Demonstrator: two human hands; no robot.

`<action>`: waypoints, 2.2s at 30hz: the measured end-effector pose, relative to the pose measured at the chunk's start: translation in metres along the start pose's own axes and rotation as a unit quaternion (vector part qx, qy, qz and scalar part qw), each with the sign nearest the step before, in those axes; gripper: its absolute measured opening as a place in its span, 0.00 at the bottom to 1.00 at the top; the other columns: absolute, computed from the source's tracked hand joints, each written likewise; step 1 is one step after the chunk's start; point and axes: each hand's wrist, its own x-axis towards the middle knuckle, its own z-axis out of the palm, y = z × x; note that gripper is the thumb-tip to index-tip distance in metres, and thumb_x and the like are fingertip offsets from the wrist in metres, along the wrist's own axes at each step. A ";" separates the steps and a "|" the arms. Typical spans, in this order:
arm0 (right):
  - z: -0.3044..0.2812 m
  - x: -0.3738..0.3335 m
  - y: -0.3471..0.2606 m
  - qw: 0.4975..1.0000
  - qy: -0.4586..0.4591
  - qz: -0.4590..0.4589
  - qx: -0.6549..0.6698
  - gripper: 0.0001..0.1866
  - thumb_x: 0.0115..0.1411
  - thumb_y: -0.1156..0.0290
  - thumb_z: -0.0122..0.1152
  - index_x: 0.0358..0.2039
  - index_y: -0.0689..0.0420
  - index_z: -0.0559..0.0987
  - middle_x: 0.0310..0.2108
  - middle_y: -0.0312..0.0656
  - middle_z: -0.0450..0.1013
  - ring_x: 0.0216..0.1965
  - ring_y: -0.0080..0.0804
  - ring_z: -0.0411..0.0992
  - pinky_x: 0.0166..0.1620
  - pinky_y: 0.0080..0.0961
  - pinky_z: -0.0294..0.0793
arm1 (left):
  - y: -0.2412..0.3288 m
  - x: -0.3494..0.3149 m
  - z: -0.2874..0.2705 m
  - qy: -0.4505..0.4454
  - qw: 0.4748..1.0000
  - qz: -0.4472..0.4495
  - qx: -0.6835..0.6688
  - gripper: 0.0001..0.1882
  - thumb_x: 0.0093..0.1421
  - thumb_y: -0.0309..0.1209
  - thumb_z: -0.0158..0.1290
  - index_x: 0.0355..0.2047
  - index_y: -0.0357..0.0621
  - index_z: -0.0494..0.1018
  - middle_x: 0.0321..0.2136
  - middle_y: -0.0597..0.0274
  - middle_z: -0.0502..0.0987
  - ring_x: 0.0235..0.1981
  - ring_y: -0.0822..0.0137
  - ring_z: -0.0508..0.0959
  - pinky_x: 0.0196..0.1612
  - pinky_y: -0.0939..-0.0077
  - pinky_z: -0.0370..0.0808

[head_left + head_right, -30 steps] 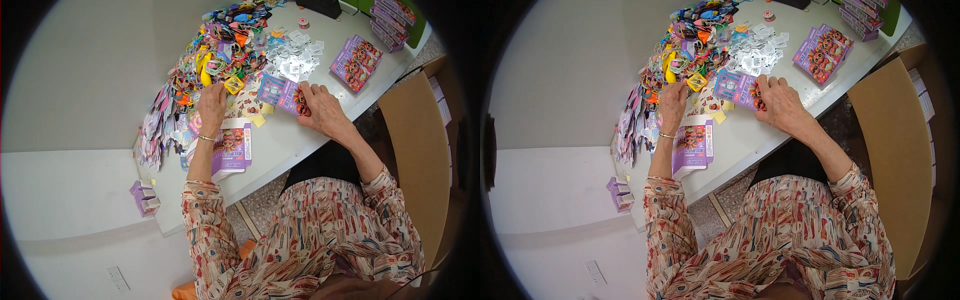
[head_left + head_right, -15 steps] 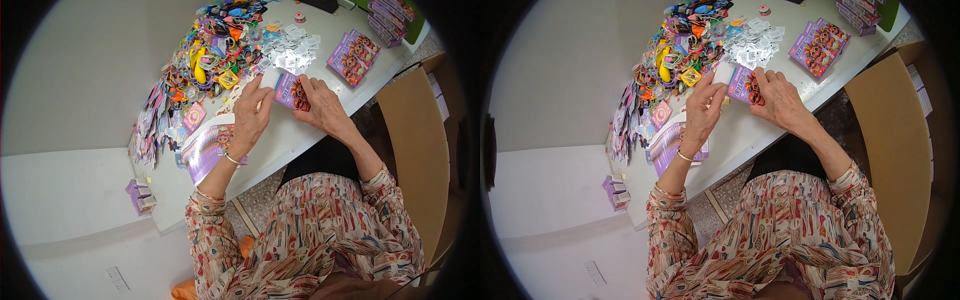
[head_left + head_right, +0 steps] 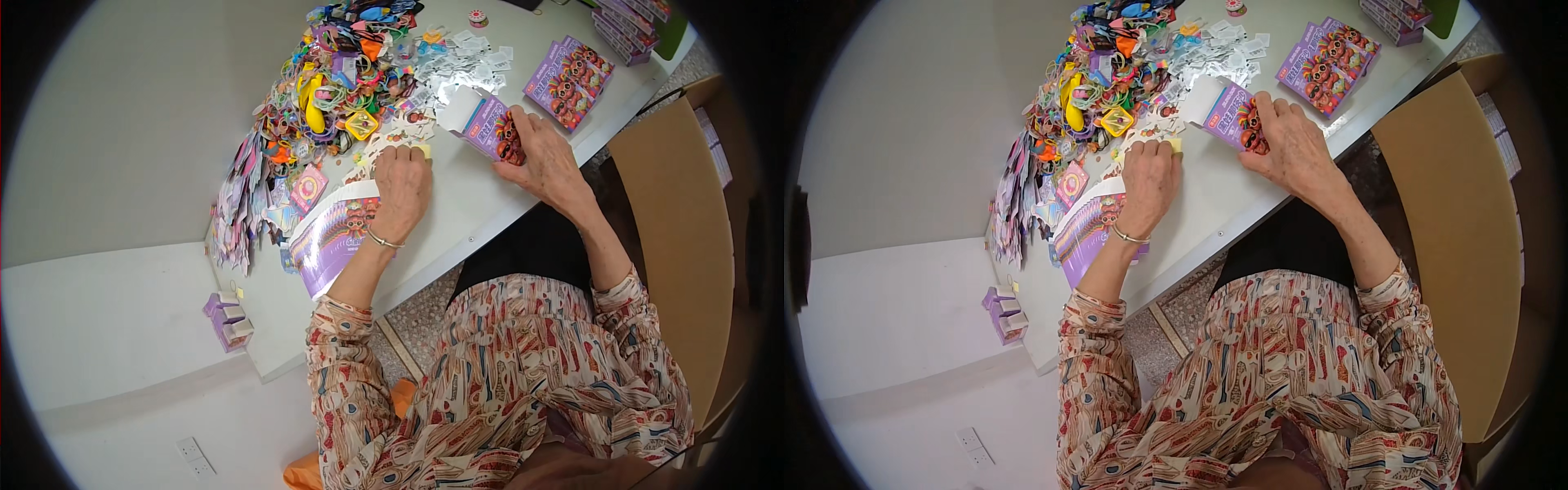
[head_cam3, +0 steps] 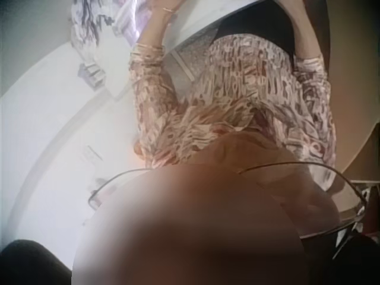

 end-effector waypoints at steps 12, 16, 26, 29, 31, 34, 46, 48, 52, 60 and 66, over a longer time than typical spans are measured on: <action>-0.011 -0.010 0.009 0.998 0.046 0.013 -0.032 0.42 0.46 0.63 0.68 0.57 0.66 0.59 0.43 0.56 0.67 0.46 0.53 0.67 0.48 0.41 0.69 | -0.002 0.012 0.002 -0.070 0.992 -0.092 -0.059 0.05 0.49 0.26 0.53 0.23 0.35 0.71 0.29 0.49 0.74 0.30 0.51 0.72 0.34 0.56 0.71; -0.020 -0.014 0.014 0.997 0.057 0.038 -0.027 0.43 0.46 0.62 0.68 0.58 0.66 0.59 0.44 0.58 0.67 0.47 0.54 0.68 0.49 0.41 0.69 | -0.007 0.010 0.012 -0.005 0.998 -0.065 -0.012 0.06 0.50 0.27 0.53 0.23 0.36 0.71 0.28 0.51 0.74 0.29 0.51 0.73 0.34 0.56 0.71; -0.028 -0.022 0.020 0.997 0.039 0.067 -0.020 0.44 0.46 0.62 0.68 0.59 0.68 0.58 0.47 0.59 0.67 0.49 0.55 0.67 0.51 0.41 0.68 | 0.006 0.059 0.014 0.119 0.991 -0.005 -0.064 0.03 0.51 0.25 0.56 0.27 0.40 0.75 0.25 0.55 0.75 0.30 0.55 0.74 0.34 0.62 0.70; -0.030 -0.020 0.016 0.997 0.041 0.062 -0.013 0.45 0.46 0.62 0.68 0.60 0.69 0.57 0.48 0.60 0.67 0.50 0.55 0.66 0.52 0.41 0.68 | 0.005 0.063 0.030 0.083 0.995 0.007 -0.053 0.06 0.52 0.28 0.58 0.29 0.38 0.74 0.27 0.55 0.75 0.31 0.54 0.73 0.36 0.61 0.70; -0.030 -0.023 0.018 0.997 0.037 0.068 -0.006 0.46 0.46 0.62 0.68 0.60 0.69 0.57 0.49 0.61 0.66 0.50 0.56 0.66 0.53 0.41 0.67 | 0.008 0.062 0.036 0.042 0.997 0.002 -0.066 0.08 0.53 0.29 0.57 0.30 0.37 0.74 0.29 0.52 0.74 0.33 0.51 0.73 0.35 0.59 0.70; -0.028 -0.026 0.023 0.996 0.047 0.070 -0.024 0.46 0.46 0.61 0.68 0.61 0.70 0.57 0.50 0.63 0.66 0.52 0.57 0.66 0.54 0.41 0.67 | 0.014 0.063 0.038 0.024 0.997 -0.005 -0.078 0.09 0.54 0.30 0.57 0.29 0.36 0.73 0.31 0.49 0.74 0.35 0.49 0.72 0.35 0.58 0.71; -0.032 -0.027 0.015 0.996 0.031 0.079 -0.026 0.45 0.45 0.62 0.69 0.59 0.69 0.58 0.49 0.58 0.67 0.51 0.54 0.67 0.52 0.39 0.70 | -0.014 0.073 0.025 0.048 0.976 -0.108 -0.183 0.06 0.58 0.27 0.53 0.28 0.36 0.75 0.21 0.56 0.75 0.21 0.65 0.74 0.26 0.73 0.71; -0.028 -0.025 0.011 0.997 0.027 0.055 -0.051 0.41 0.44 0.64 0.69 0.55 0.68 0.60 0.43 0.55 0.68 0.47 0.50 0.68 0.47 0.38 0.73 | -0.017 0.074 0.006 0.023 0.943 -0.157 -0.292 0.08 0.60 0.28 0.52 0.31 0.35 0.76 0.21 0.61 0.76 0.21 0.71 0.73 0.26 0.78 0.70; -0.015 -0.022 0.007 0.996 0.047 0.019 -0.078 0.37 0.43 0.66 0.68 0.50 0.66 0.62 0.38 0.51 0.69 0.43 0.47 0.69 0.43 0.36 0.74 | 0.019 0.073 -0.017 -0.013 0.869 -0.173 -0.463 0.10 0.62 0.28 0.50 0.38 0.35 0.77 0.20 0.68 0.74 0.21 0.79 0.70 0.26 0.83 0.68; -0.022 -0.020 0.012 0.997 0.001 0.024 -0.079 0.36 0.42 0.65 0.68 0.49 0.65 0.63 0.36 0.52 0.69 0.43 0.48 0.70 0.42 0.38 0.74 | -0.003 0.081 -0.003 0.028 0.934 -0.108 -0.341 0.09 0.57 0.28 0.56 0.34 0.35 0.78 0.25 0.55 0.79 0.24 0.63 0.78 0.30 0.73 0.72; -0.023 -0.020 0.015 0.996 0.013 0.046 -0.077 0.38 0.42 0.63 0.67 0.51 0.66 0.62 0.37 0.53 0.69 0.44 0.50 0.69 0.43 0.40 0.73 | -0.005 0.072 0.054 0.111 0.984 -0.111 -0.082 0.15 0.47 0.38 0.64 0.20 0.41 0.73 0.27 0.53 0.74 0.34 0.51 0.72 0.41 0.60 0.68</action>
